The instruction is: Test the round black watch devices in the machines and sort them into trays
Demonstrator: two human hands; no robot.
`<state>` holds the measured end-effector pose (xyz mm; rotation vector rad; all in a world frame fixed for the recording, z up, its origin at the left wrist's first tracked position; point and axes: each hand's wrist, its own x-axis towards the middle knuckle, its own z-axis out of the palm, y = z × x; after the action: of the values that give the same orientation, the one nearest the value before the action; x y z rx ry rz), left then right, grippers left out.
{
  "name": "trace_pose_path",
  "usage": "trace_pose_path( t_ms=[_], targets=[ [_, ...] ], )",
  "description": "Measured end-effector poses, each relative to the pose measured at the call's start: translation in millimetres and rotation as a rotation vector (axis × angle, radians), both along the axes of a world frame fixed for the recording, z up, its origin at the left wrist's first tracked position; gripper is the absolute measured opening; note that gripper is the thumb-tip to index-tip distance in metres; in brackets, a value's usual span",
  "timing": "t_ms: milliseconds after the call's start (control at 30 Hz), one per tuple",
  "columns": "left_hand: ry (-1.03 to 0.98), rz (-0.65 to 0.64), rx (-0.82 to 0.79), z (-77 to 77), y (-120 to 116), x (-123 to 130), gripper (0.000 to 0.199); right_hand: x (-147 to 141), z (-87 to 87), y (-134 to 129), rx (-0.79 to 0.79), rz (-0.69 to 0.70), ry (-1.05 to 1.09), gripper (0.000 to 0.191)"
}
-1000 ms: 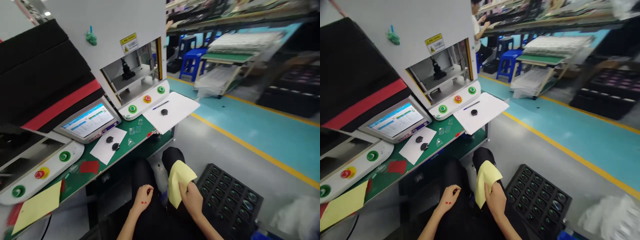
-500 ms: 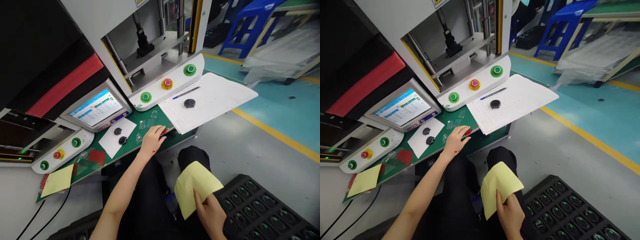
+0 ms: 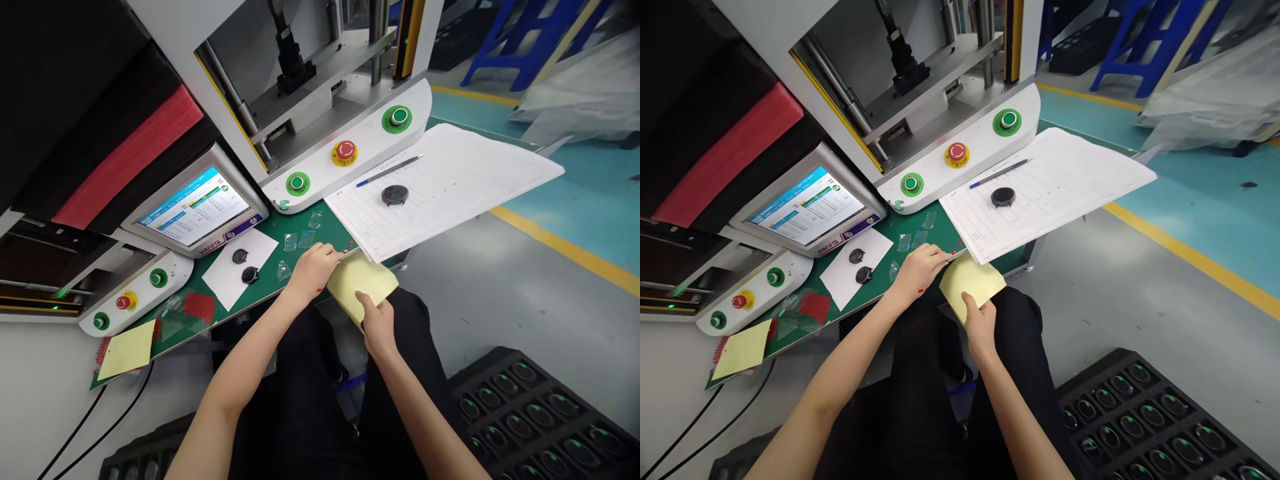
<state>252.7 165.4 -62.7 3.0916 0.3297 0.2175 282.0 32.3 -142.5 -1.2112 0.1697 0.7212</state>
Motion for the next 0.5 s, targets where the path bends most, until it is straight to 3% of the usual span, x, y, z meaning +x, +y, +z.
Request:
trace_pose_path(
  t_ms=[333, 500],
  targets=[
    [-0.168, 0.072, -0.146, -7.5, -3, -4, 0.016, 11, 9.8, 31, 0.194, -0.147, 0.179, 0.036],
    [-0.373, 0.143, -0.421, -6.4, -15, -18, 0.016, 7, 11.6, 29, 0.236, -0.144, 0.288, 0.033]
  ],
)
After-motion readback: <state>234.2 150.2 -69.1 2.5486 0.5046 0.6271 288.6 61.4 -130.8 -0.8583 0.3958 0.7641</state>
